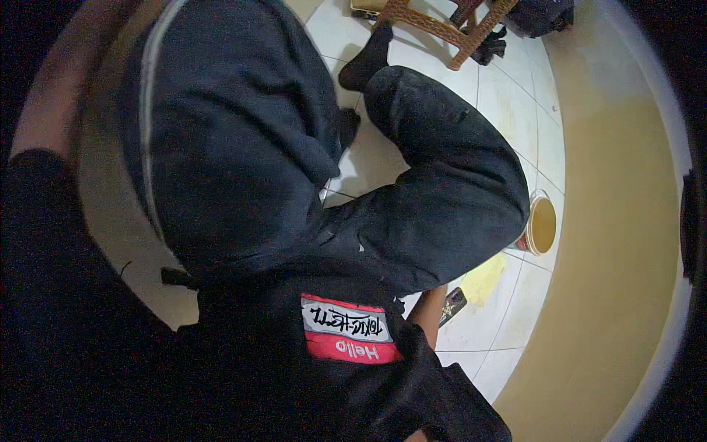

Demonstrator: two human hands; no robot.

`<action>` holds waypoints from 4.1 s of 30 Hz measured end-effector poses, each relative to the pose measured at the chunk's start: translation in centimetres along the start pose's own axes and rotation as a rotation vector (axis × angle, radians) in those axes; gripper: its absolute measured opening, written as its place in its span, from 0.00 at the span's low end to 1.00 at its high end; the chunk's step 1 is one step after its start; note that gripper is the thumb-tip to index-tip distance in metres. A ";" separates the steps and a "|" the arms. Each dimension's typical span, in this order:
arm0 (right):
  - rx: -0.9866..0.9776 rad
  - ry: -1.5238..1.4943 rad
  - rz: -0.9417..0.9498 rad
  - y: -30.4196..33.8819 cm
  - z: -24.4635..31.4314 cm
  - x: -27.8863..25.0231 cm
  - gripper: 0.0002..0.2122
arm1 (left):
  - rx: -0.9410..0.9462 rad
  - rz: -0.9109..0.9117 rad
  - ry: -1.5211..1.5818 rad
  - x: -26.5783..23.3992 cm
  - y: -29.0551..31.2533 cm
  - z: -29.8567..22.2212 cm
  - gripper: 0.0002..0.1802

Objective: The person scrapes the grout between floor tiles using a handheld scraper and applies a coating from a container using a brush.

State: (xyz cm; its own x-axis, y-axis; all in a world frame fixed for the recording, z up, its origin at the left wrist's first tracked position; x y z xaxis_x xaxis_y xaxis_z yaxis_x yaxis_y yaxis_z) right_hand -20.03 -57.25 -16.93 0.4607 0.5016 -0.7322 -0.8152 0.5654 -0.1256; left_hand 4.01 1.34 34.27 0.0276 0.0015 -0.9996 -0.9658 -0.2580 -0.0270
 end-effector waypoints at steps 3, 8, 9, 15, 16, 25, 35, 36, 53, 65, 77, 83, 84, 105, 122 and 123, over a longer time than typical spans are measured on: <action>-0.046 -0.068 -0.009 -2.4 4.4 -3.3 0.19 | 0.065 0.040 0.158 3.4 -1.7 -0.6 0.23; 0.407 -0.469 0.302 -6.4 12.6 -5.7 0.21 | 0.125 0.126 0.209 11.9 -4.8 1.0 0.23; 0.381 -0.396 0.361 -7.0 15.3 -5.5 0.23 | 0.056 0.141 0.268 14.3 -4.7 2.5 0.24; -0.394 -0.076 0.683 -14.1 32.6 1.5 0.20 | 0.004 0.244 0.572 22.1 -0.9 0.0 0.30; -0.596 0.192 0.787 -13.0 36.0 5.1 0.22 | -0.017 0.216 0.682 25.3 -0.6 1.9 0.32; -1.472 0.697 0.667 6.5 52.0 22.8 0.17 | -0.187 -0.035 1.104 26.8 4.3 4.8 0.27; -1.201 1.075 0.991 -0.1 33.4 13.1 0.19 | -0.239 0.153 0.735 34.3 5.4 7.3 0.24; -1.161 1.081 1.021 1.8 36.0 9.7 0.17 | -0.254 0.166 0.735 34.1 5.9 7.7 0.24; -1.219 1.144 0.967 -3.4 26.2 7.1 0.20 | -0.238 0.229 0.563 30.2 10.9 5.6 0.19; -1.154 0.845 0.862 -2.0 31.3 14.1 0.21 | -0.077 0.408 0.528 33.8 10.9 1.2 0.24; -0.865 0.824 0.766 -6.1 27.3 2.9 0.21 | -0.034 0.432 0.636 34.4 13.5 0.1 0.28; -1.050 0.895 0.824 -5.7 19.9 4.4 0.21 | -0.124 0.545 0.752 35.6 14.9 -2.0 0.25; -0.968 0.927 0.893 -5.9 19.0 1.5 0.20 | -0.230 0.633 0.789 34.0 16.0 -2.3 0.26; -0.549 0.132 0.304 3.2 27.0 -13.9 0.22 | -0.025 0.875 1.446 33.5 21.7 -9.9 0.18; -1.061 0.982 0.742 10.8 35.4 11.7 0.27 | 0.052 0.214 0.673 41.5 17.1 -1.4 0.17; -1.068 1.043 0.769 10.1 34.6 12.0 0.24 | 0.020 0.250 0.706 41.5 16.4 -1.4 0.15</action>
State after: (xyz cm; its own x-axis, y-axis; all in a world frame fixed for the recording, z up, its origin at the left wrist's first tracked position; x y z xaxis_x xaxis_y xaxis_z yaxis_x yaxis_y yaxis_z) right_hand -10.58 -22.79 -3.83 -0.1877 -0.4353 -0.8805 -0.7829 -0.4750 0.4018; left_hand -10.37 -4.20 -7.62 -0.0409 -0.6769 -0.7349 -0.9692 -0.1518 0.1937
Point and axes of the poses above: each hand's wrist, its own y-axis away from the middle knuckle, its own x-axis out of the palm, z = x × y, the point moved 4 cm from there along -y, towards the middle knuckle, and after that the axes turned 13 degrees about y, right-handed, at the moved point
